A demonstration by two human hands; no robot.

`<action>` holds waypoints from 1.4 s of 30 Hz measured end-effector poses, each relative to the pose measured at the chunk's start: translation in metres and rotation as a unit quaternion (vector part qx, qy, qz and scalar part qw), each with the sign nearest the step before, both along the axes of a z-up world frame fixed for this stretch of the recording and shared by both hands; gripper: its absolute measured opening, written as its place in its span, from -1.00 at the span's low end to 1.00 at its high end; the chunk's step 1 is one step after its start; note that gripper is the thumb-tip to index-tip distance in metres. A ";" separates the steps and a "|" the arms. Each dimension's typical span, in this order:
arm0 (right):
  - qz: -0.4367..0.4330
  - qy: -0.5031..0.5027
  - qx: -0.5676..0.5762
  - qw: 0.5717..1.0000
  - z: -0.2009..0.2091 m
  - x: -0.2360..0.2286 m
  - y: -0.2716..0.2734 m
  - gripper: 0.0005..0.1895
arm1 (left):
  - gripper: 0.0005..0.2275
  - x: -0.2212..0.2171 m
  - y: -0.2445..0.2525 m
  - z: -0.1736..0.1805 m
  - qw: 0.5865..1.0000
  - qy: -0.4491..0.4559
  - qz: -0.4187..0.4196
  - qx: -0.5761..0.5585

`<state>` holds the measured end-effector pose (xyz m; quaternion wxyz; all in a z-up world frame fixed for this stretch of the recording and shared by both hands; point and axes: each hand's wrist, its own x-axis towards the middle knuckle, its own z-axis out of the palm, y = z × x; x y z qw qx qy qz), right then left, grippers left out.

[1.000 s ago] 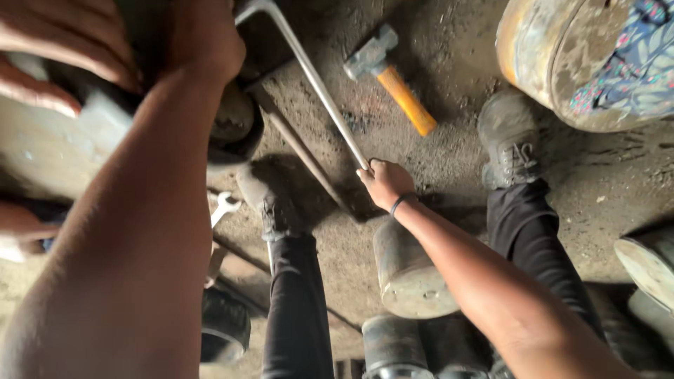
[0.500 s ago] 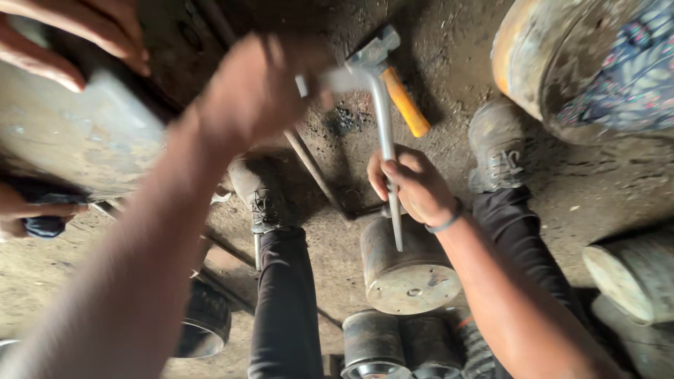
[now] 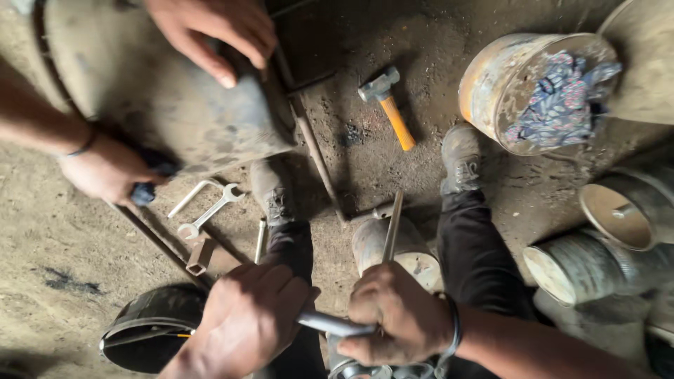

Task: The person uses a long metal rod to apply force to a bolt on a cylindrical metal component. They then use a wrench to loosen and remove the bolt, separating the component into two parts. The person continues to manipulate the parts and tools on the ground.

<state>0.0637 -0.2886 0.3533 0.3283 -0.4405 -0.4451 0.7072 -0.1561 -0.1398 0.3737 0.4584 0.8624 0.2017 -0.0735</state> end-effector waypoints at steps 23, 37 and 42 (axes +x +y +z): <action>0.156 -0.268 0.455 0.835 -0.200 0.099 0.054 -0.70 | -0.82 0.028 -0.144 -0.267 0.831 0.320 0.453 -0.044; 0.339 -0.405 0.465 0.710 -0.419 0.072 -0.032 -0.87 | -0.54 0.056 -0.086 -0.444 0.810 0.337 0.473 -0.075; 0.461 -0.474 0.346 0.666 -0.393 0.061 -0.003 -0.85 | -0.70 0.074 -0.079 -0.438 0.788 0.375 0.482 -0.076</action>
